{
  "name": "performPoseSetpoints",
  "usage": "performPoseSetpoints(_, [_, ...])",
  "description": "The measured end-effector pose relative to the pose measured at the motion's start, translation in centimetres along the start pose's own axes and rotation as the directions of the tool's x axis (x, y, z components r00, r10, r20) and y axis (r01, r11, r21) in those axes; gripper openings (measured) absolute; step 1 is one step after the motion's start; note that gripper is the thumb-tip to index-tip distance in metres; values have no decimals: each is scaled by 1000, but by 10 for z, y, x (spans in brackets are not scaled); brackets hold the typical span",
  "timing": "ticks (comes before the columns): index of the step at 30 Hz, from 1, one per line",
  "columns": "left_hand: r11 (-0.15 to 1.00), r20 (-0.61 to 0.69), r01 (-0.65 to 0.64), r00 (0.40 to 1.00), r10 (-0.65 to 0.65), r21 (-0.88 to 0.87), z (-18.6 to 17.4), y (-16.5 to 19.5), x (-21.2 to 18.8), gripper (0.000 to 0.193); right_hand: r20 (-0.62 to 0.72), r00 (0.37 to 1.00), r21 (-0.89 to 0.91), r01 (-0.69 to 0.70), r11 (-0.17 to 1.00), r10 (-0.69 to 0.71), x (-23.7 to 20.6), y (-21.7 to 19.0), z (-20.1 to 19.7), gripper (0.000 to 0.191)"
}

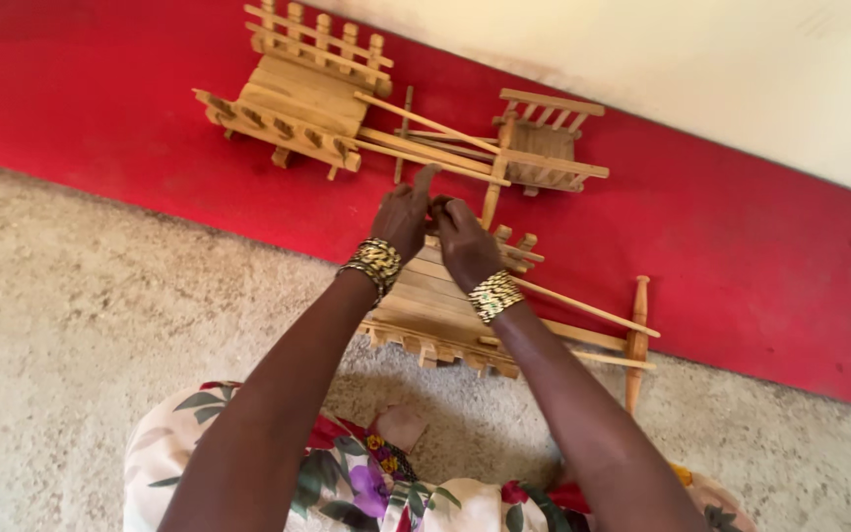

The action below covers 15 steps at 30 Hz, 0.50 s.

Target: The person sits on the floor and assembles a small wooden model, fitting slats and pegs into the frame of the toy structure by hand, pressing pieces into place and repositioning the model as they work.

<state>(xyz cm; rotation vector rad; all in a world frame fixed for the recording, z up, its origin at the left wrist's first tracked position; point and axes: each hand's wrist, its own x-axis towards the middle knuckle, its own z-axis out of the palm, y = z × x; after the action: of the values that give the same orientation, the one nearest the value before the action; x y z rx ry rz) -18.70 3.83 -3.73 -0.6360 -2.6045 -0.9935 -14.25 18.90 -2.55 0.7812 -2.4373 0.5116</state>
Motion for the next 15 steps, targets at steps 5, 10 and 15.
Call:
performPoseSetpoints(5, [998, 54, 30, 998, -27, -49, -3, 2, -1, 88, -3, 1000, 7, 19, 1000, -19, -8, -3, -7, 12])
performPoseSetpoints(10, [998, 48, -40, 998, 43, -56, -4, 0, 0, 95, 158, 977, 103, -162, 981, 145, -37, 13, -17, 6])
performPoseSetpoints(15, [999, 46, -50, 998, 50, 8, -1, -2, 0, 88, 13, 989, -70, -143, 987, 145, -64, 33, -31, 6])
